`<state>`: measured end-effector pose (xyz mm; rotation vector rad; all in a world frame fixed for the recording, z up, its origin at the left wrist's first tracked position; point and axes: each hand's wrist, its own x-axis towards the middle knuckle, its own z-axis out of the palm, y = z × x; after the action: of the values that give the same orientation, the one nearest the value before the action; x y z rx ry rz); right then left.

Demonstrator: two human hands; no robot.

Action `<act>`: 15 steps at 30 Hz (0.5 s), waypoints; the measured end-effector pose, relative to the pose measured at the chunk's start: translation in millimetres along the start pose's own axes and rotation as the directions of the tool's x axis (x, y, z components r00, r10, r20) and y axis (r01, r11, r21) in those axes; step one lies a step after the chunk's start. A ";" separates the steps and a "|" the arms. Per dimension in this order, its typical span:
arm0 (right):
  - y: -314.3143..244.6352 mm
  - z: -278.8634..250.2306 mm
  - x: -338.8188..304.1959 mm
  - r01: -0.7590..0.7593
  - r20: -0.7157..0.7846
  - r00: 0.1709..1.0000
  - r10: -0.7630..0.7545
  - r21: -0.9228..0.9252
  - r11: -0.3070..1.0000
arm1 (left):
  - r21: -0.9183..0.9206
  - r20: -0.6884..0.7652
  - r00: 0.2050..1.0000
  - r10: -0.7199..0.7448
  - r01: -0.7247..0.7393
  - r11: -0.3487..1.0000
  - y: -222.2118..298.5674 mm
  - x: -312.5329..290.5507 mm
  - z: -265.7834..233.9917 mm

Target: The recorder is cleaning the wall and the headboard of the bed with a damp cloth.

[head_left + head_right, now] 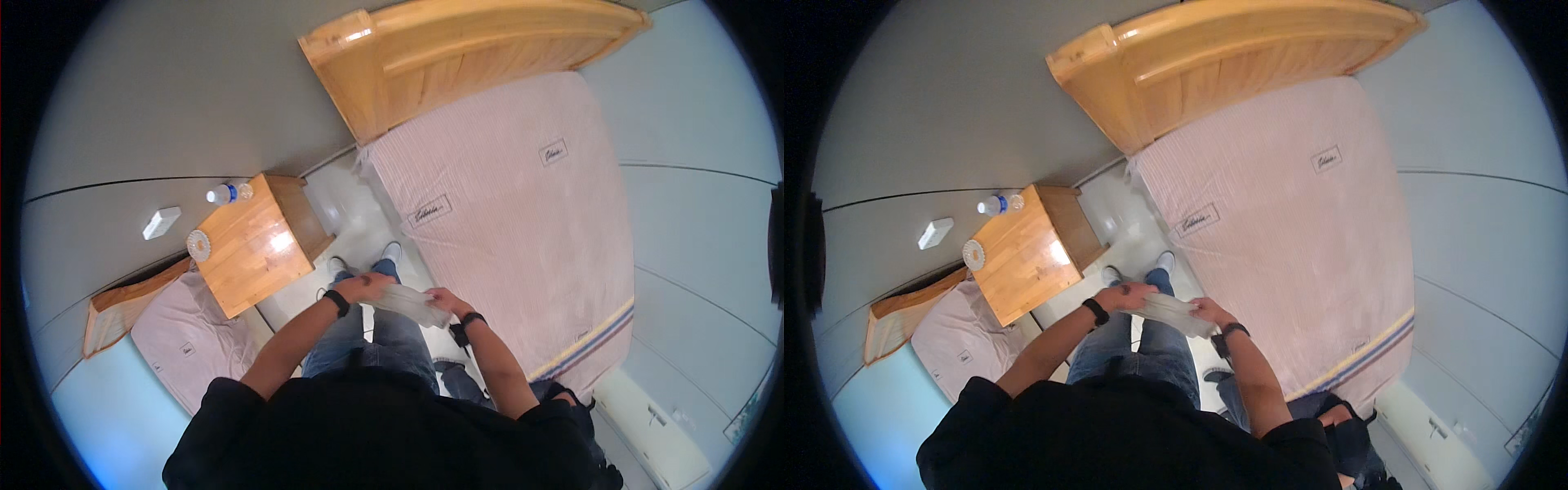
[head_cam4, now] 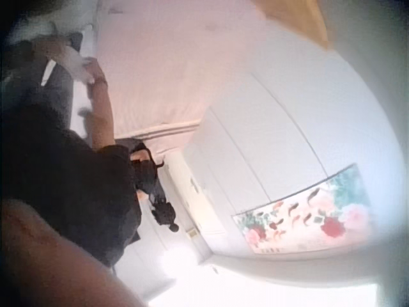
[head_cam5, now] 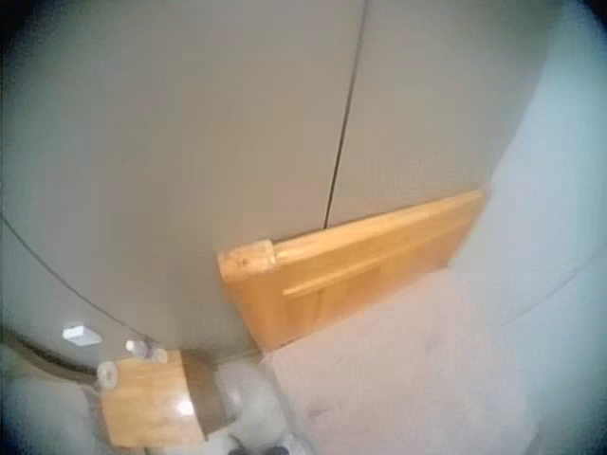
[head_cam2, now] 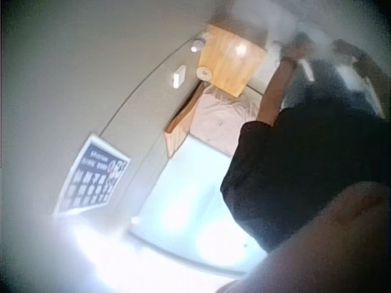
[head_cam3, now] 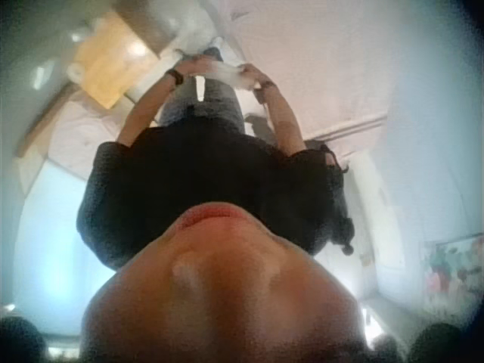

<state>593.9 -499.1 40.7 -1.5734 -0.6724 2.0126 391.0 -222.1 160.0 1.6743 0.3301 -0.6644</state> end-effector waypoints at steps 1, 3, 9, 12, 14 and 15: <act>-0.2 -8.3 -12.2 0.021 0.002 1.000 -0.021 -0.019 1.000 | 0.058 0.008 1.000 0.023 -0.023 0.998 32.0 7.6 -8.5; -14.2 -34.9 -33.2 0.027 -0.189 0.980 -0.057 -0.160 0.987 | 0.119 -0.008 0.998 0.062 -0.060 0.991 73.9 14.8 -25.5; -180.5 -47.8 -81.6 -0.037 -0.495 0.839 -0.227 -0.467 0.883 | 0.339 -0.272 0.910 0.313 -0.214 0.916 130.1 -2.2 -63.3; -223.1 -57.5 -69.2 0.109 -0.462 0.801 -0.380 -0.512 0.852 | 0.316 -0.424 0.812 0.402 -0.284 0.905 136.2 -26.2 -89.1; -273.8 -63.5 -69.7 0.135 -0.433 0.778 -0.455 -0.593 0.794 | 0.341 -0.493 0.786 0.374 -0.221 0.914 149.0 -44.5 -113.2; -291.3 -68.8 -72.4 0.205 -0.407 0.728 -0.551 -0.638 0.743 | 0.378 -0.503 0.779 0.375 -0.192 0.906 161.1 -53.9 -129.1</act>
<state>699.7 -320.4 268.1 -2.0069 -1.2835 0.9505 469.5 -124.6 332.9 2.1586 0.3904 0.0432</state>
